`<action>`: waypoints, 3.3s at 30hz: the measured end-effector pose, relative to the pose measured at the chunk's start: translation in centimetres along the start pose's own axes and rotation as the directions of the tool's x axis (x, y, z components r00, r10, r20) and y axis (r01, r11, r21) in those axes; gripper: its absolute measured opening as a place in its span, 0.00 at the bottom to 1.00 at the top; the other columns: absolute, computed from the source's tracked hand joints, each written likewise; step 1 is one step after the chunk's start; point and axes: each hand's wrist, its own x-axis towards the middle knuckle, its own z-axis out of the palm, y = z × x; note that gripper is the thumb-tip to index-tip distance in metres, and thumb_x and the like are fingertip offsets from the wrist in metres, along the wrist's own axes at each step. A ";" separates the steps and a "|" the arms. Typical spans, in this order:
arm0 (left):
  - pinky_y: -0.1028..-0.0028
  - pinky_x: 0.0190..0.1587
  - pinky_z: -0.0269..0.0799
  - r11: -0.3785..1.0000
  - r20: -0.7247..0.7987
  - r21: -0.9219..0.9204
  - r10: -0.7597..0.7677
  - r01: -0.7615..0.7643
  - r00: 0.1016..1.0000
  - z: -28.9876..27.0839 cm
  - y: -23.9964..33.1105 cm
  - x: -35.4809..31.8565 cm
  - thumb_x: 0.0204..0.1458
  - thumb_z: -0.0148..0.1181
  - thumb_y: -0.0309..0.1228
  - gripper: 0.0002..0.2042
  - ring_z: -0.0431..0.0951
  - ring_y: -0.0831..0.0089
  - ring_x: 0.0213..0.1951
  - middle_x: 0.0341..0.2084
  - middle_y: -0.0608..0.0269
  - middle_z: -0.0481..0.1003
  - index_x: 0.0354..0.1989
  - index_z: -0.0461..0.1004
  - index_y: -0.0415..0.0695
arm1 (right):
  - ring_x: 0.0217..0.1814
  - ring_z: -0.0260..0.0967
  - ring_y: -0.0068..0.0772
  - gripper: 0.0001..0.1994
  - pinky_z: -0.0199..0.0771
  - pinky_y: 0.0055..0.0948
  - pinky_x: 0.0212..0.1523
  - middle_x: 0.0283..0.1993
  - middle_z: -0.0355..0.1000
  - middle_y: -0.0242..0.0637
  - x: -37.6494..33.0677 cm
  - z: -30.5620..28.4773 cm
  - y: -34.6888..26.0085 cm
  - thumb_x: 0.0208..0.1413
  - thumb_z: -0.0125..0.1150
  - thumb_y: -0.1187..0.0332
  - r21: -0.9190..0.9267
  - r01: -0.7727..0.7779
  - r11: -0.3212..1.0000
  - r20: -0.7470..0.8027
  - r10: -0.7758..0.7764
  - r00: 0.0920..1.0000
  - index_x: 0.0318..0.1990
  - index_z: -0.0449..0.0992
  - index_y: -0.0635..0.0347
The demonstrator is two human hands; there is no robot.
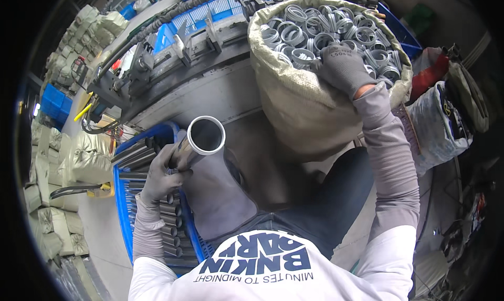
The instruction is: The person assembles metal pipes with circular connectors by hand, using a cleaning cloth.
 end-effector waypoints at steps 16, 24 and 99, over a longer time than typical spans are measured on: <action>0.53 0.53 0.72 0.435 -0.157 0.883 0.630 -0.178 0.761 -2.3 -1.5 12.5 0.47 0.68 0.31 0.28 0.78 0.51 0.50 0.46 0.55 0.77 0.61 0.73 0.46 | 0.51 0.80 0.55 0.15 0.78 0.47 0.52 0.46 0.81 0.53 -1.1 -1.9 -1.1 0.59 0.68 0.66 0.431 -0.064 0.900 0.030 0.056 0.998 0.52 0.83 0.61; 0.55 0.58 0.73 0.356 -0.277 0.929 0.477 0.105 0.834 -5.3 0.0 32.3 0.56 0.65 0.29 0.21 0.82 0.59 0.50 0.48 0.56 0.80 0.61 0.75 0.49 | 0.54 0.81 0.46 0.29 0.80 0.41 0.54 0.57 0.81 0.48 -1.9 -2.1 -0.6 0.58 0.68 0.80 0.178 0.231 0.957 -0.510 -0.111 0.853 0.69 0.74 0.61; 0.52 0.47 0.71 0.807 0.160 0.559 0.122 -0.192 0.980 7.0 0.2 -2.3 0.37 0.71 0.35 0.26 0.77 0.49 0.45 0.40 0.54 0.78 0.50 0.78 0.43 | 0.48 0.81 0.25 0.20 0.81 0.24 0.50 0.50 0.82 0.37 -15.8 13.9 -17.7 0.74 0.60 0.60 0.861 0.050 -0.507 0.013 0.121 0.993 0.63 0.75 0.67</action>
